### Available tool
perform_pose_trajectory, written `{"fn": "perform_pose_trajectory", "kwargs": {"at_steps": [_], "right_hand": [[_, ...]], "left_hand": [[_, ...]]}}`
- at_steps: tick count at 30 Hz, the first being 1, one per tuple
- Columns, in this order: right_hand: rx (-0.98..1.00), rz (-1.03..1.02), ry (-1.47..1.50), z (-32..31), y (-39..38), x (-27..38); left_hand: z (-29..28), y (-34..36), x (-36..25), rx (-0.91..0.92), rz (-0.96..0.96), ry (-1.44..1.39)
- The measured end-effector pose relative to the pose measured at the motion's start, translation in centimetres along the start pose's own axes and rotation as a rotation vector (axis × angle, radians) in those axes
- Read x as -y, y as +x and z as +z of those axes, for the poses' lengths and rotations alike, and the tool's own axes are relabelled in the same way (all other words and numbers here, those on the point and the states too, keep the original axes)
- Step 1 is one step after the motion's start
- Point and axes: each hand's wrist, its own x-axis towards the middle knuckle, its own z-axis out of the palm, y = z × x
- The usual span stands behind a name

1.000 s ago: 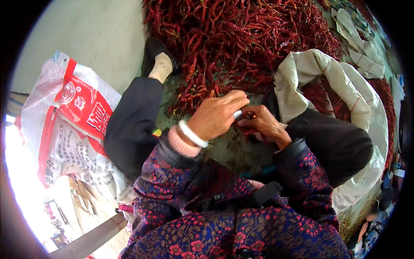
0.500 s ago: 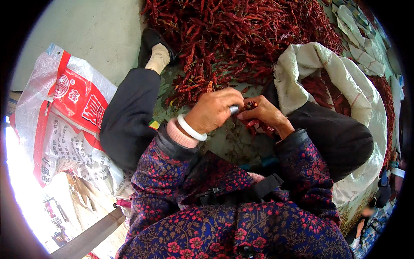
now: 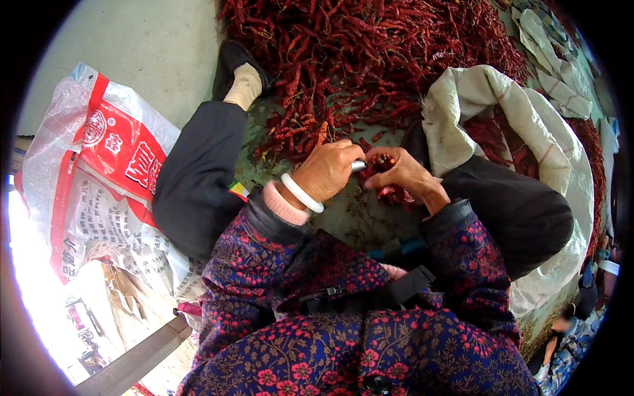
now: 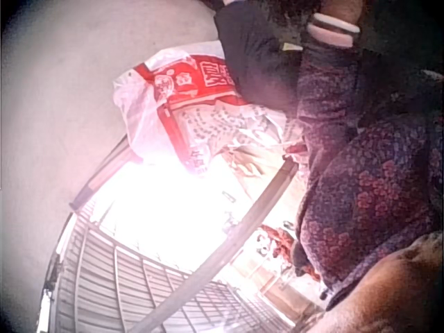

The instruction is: The person sits on the floor and removes stems from dried red chili peppers by hand. The peppers are picked from a large pile, the stems are pulled off, and the peppers are placed into a white sack.

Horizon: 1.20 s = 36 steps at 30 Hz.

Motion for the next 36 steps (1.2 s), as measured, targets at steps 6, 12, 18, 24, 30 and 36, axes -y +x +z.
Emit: {"fn": "perform_pose_trajectory", "kwargs": {"at_steps": [6, 12, 18, 24, 30, 36], "right_hand": [[-0.030, 0.040, 0.034, 0.8, -0.5, 1.6], [-0.112, -0.097, -0.147, 0.9, -0.4, 0.6], [-0.182, -0.027, -0.189, 1.9, -0.7, 1.5], [-0.328, -0.131, -0.319, 2.8, -0.1, -1.0], [-0.499, -0.168, -0.546, 3.9, 0.4, -3.0], [-0.520, -0.325, -0.620, 4.5, 0.4, -3.9]], "left_hand": [[-0.2, 0.2, 0.7, -0.028, -0.089, -0.169], [-0.9, 0.4, 0.1, 0.120, -0.229, -0.166], [0.4, -0.3, 1.4, 0.055, -0.060, 0.025], [1.2, -0.6, 1.1, 0.054, -0.071, 0.219], [3.3, -0.5, -0.6, -0.039, -0.112, 0.533], [4.4, -0.5, 2.0, -0.147, -0.096, 0.214]]}}
